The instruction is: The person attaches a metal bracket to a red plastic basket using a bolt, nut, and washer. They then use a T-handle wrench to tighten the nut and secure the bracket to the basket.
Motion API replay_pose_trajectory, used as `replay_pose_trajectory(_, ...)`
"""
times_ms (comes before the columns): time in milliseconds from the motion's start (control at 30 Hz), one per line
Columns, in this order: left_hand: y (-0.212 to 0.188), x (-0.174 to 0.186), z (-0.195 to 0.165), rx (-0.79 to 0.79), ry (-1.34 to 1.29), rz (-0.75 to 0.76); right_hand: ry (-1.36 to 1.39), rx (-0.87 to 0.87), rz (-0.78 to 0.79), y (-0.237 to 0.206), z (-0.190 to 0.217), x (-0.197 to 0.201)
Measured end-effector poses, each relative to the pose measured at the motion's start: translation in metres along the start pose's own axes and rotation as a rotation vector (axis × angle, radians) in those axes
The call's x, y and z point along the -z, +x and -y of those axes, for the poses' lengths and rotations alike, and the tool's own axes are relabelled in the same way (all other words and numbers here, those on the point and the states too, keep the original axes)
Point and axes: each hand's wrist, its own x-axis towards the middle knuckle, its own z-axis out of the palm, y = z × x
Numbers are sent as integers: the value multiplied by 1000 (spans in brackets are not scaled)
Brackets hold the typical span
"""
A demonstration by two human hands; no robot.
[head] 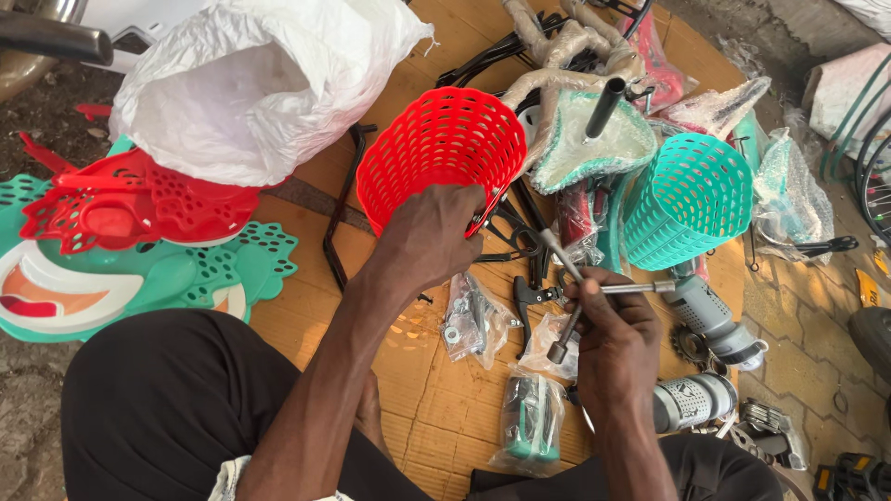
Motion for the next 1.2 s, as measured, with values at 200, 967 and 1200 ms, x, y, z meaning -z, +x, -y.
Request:
replay_pose_trajectory(200, -1, -1, -6, -37, -1, -84, -45, -181, 75, 8, 0, -29)
replay_pose_trajectory(967, 2, -1, -8, 71, 15, -18, -1137, 1105, 227, -4, 7, -26)
replay_pose_trajectory(1200, 1, -4, -5, 57, -13, -35, -722, -235, 328, 0, -19, -9)
